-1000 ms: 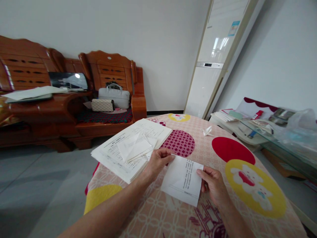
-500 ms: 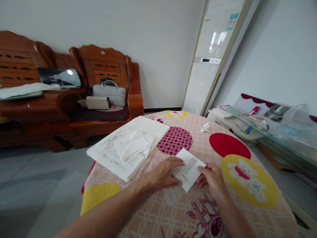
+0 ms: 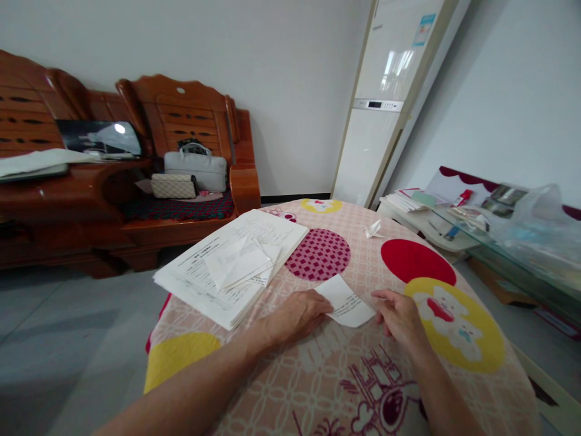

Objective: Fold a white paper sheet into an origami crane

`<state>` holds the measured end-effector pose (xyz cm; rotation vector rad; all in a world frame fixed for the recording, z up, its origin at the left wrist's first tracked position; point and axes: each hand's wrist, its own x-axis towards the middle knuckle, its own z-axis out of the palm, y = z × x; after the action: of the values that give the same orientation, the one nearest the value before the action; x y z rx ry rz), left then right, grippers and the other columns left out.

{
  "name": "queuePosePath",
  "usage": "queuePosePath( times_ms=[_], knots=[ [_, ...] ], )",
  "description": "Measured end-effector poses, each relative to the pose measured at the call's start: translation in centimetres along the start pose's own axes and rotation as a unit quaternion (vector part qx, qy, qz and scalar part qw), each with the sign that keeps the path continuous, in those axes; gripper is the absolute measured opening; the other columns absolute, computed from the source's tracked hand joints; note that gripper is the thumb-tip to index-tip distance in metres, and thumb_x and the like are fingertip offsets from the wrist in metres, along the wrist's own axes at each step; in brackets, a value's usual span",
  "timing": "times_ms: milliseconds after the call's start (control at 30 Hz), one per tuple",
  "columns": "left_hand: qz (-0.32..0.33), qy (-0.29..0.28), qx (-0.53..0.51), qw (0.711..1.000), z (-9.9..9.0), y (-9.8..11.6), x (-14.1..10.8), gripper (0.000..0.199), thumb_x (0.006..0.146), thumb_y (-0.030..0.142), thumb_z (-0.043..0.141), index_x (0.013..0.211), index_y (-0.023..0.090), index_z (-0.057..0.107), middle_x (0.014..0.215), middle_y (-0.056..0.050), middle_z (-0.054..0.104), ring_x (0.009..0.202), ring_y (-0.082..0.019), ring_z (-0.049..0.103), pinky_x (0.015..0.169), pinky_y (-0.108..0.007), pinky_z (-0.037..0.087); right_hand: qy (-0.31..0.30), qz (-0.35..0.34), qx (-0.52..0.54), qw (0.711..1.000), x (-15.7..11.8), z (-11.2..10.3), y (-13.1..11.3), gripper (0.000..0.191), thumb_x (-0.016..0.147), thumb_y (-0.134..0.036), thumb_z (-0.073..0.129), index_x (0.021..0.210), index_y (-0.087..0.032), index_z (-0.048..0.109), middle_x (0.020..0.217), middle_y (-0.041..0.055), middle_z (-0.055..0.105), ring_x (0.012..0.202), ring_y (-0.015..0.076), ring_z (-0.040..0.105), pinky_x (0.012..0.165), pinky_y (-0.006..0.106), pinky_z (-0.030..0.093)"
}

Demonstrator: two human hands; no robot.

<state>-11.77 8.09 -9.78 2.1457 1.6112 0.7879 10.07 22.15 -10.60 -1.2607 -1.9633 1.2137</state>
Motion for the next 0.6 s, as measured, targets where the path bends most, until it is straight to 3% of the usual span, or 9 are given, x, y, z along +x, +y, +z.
queuePosePath(
  times_ms=[133,267,333,467,600],
  knots=[
    [-0.005,-0.027,0.001,1.000,-1.0,1.2,-0.6,0.023,0.089,0.017,0.048,0.093,0.021,0.070,0.093,-0.009,0.071,0.092,-0.024,0.064,0.081,-0.030,0.044,-0.139,-0.011,-0.017,0.990,-0.3,-2.0,-0.5,0.029,0.082,-0.040,0.058,0.084,-0.014,0.071,0.047,-0.0031,0.056,0.030,0.0064,0.042,0.031,0.016,0.027],
    [-0.045,-0.002,-0.036,0.998,-1.2,1.0,-0.4,0.019,0.086,0.021,0.052,0.086,0.021,0.071,0.086,-0.008,0.071,0.084,-0.023,0.063,0.075,-0.028,0.043,-0.254,0.001,-0.020,0.967,-0.9,-2.3,-0.5,0.026,0.077,-0.036,0.066,0.091,-0.015,0.072,0.050,-0.0030,0.059,0.034,0.0072,0.045,0.033,0.016,0.031],
    [-0.071,0.029,-0.064,0.995,-1.0,0.5,-0.1,0.019,0.084,0.023,0.054,0.076,0.020,0.070,0.076,-0.006,0.070,0.073,-0.020,0.061,0.067,-0.026,0.040,-0.268,0.005,-0.026,0.963,-0.9,-1.9,-0.2,0.026,0.072,-0.032,0.070,0.092,-0.016,0.070,0.051,-0.0037,0.060,0.036,0.0082,0.047,0.034,0.016,0.032],
    [-0.150,0.077,-0.081,0.982,-0.2,-0.5,0.5,0.017,0.078,0.022,0.058,0.063,0.018,0.067,0.057,0.000,0.060,0.054,-0.013,0.049,0.054,-0.024,0.029,-0.242,0.014,-0.035,0.969,-0.7,-1.1,0.1,0.011,0.072,-0.027,0.065,0.075,-0.016,0.064,0.048,-0.0037,0.059,0.034,0.0086,0.048,0.032,0.016,0.031],
    [-0.195,0.095,-0.086,0.972,0.3,-1.1,1.1,0.011,0.072,0.018,0.059,0.073,0.018,0.071,0.066,0.000,0.066,0.060,-0.015,0.055,0.056,-0.024,0.031,-0.210,0.033,-0.053,0.976,-0.7,-0.7,-0.3,0.014,0.074,-0.028,0.062,0.066,-0.016,0.060,0.047,-0.0027,0.060,0.031,0.0082,0.049,0.031,0.015,0.029]
  ],
)
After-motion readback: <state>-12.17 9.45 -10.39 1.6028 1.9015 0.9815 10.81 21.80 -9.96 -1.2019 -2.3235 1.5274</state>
